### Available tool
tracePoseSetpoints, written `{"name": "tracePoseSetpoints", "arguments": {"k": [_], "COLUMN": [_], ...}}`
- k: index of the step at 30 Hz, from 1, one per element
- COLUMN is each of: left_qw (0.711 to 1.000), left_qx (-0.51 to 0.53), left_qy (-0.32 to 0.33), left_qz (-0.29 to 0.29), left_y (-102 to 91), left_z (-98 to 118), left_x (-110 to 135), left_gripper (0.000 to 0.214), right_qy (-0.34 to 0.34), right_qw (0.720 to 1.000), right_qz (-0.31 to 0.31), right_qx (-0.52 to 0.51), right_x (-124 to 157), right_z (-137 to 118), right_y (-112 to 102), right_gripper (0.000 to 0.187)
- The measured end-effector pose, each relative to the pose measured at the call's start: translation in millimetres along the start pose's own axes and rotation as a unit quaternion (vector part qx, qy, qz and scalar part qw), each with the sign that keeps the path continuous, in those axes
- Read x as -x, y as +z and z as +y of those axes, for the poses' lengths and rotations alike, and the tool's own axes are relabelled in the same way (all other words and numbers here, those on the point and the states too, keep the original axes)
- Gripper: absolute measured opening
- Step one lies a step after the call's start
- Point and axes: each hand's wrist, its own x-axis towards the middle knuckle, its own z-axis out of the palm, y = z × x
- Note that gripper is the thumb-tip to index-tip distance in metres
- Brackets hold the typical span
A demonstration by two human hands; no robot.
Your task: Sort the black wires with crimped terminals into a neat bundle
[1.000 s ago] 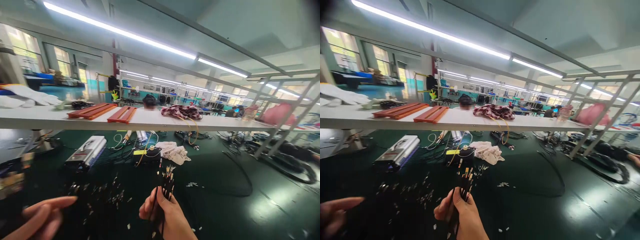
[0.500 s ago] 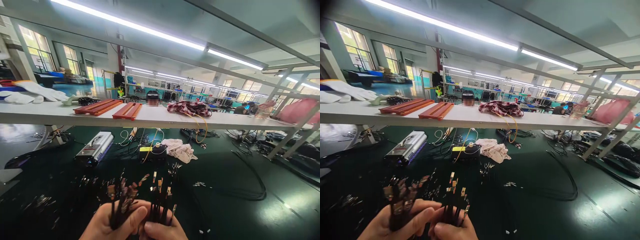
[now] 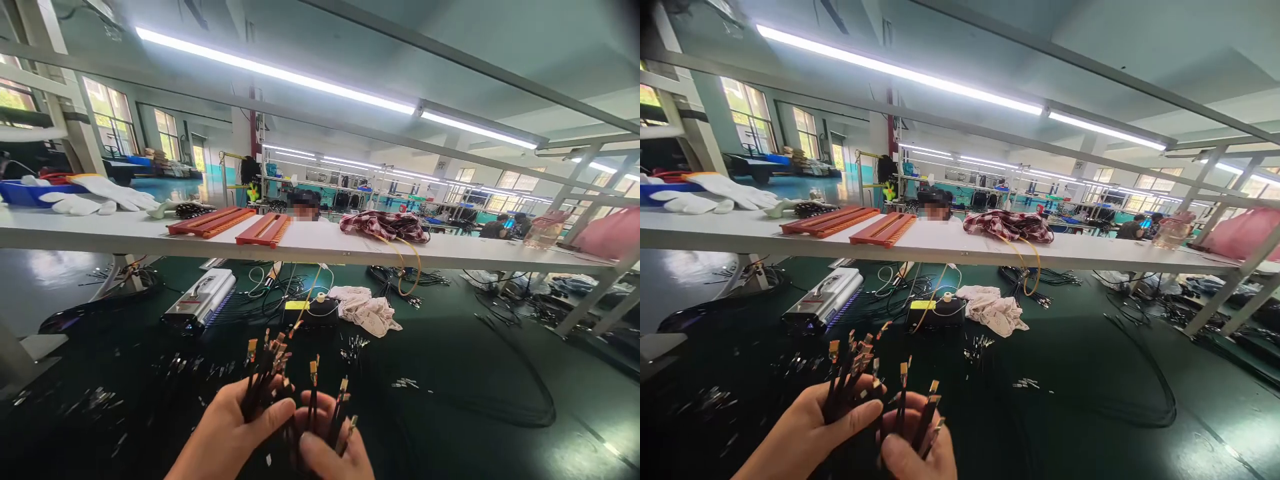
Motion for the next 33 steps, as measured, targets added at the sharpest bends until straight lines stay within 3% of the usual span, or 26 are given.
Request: {"name": "tracePoseSetpoints", "arguments": {"k": [2, 3, 6, 8, 11, 14, 18, 26, 28, 30, 33], "left_qw": [0.995, 0.993, 0.998, 0.998, 0.997, 0.996, 0.993, 0.989, 0.989, 0.989, 0.989], "left_qx": [-0.032, -0.030, 0.014, 0.028, 0.030, 0.055, 0.109, 0.146, 0.146, 0.145, 0.142], "left_qy": [0.027, 0.022, -0.020, -0.044, -0.054, -0.034, -0.035, -0.020, -0.010, -0.010, -0.013], "left_qz": [0.095, 0.111, 0.051, 0.025, 0.054, 0.058, 0.015, -0.025, -0.029, -0.034, -0.034], "left_y": [-3.9, -4.9, -5.9, -7.9, -14.1, -20.9, -26.1, -30.8, -31.2, -31.0, -29.3], "left_z": [-1.6, -1.9, -2.0, -1.9, -2.2, -3.8, -8.3, -15.0, -15.4, -15.8, -17.1], "left_x": [-6.1, -8.5, -13.2, -15.9, -20.9, -24.7, -25.6, -18.9, -16.2, -13.5, -10.0], "left_gripper": [0.034, 0.035, 0.042, 0.047, 0.050, 0.048, 0.053, 0.055, 0.051, 0.050, 0.054], "right_qy": [-0.055, -0.078, -0.111, -0.085, -0.048, -0.063, -0.116, -0.081, -0.093, -0.139, -0.277], "right_qw": [0.990, 0.979, 0.957, 0.971, 0.985, 0.979, 0.966, 0.960, 0.939, 0.899, 0.784], "right_qz": [0.124, 0.167, 0.208, 0.190, 0.157, 0.156, 0.150, 0.007, -0.038, -0.050, -0.016], "right_qx": [0.046, 0.087, 0.168, 0.121, 0.052, 0.117, 0.174, 0.268, 0.330, 0.412, 0.555], "right_x": [-2.8, -3.7, -4.7, -5.3, -6.8, -7.2, -3.4, 9.7, 11.2, 11.3, 11.0], "right_z": [-3.0, -5.8, -17.8, -26.8, -39.7, -51.1, -63.4, -92.3, -98.4, -102.7, -105.8], "right_y": [-8.4, -13.0, -24.9, -29.9, -32.6, -31.0, -26.4, -9.4, -4.3, -1.1, 2.4], "right_gripper": [0.058, 0.054, 0.044, 0.036, 0.031, 0.035, 0.037, 0.036, 0.032, 0.027, 0.017]}}
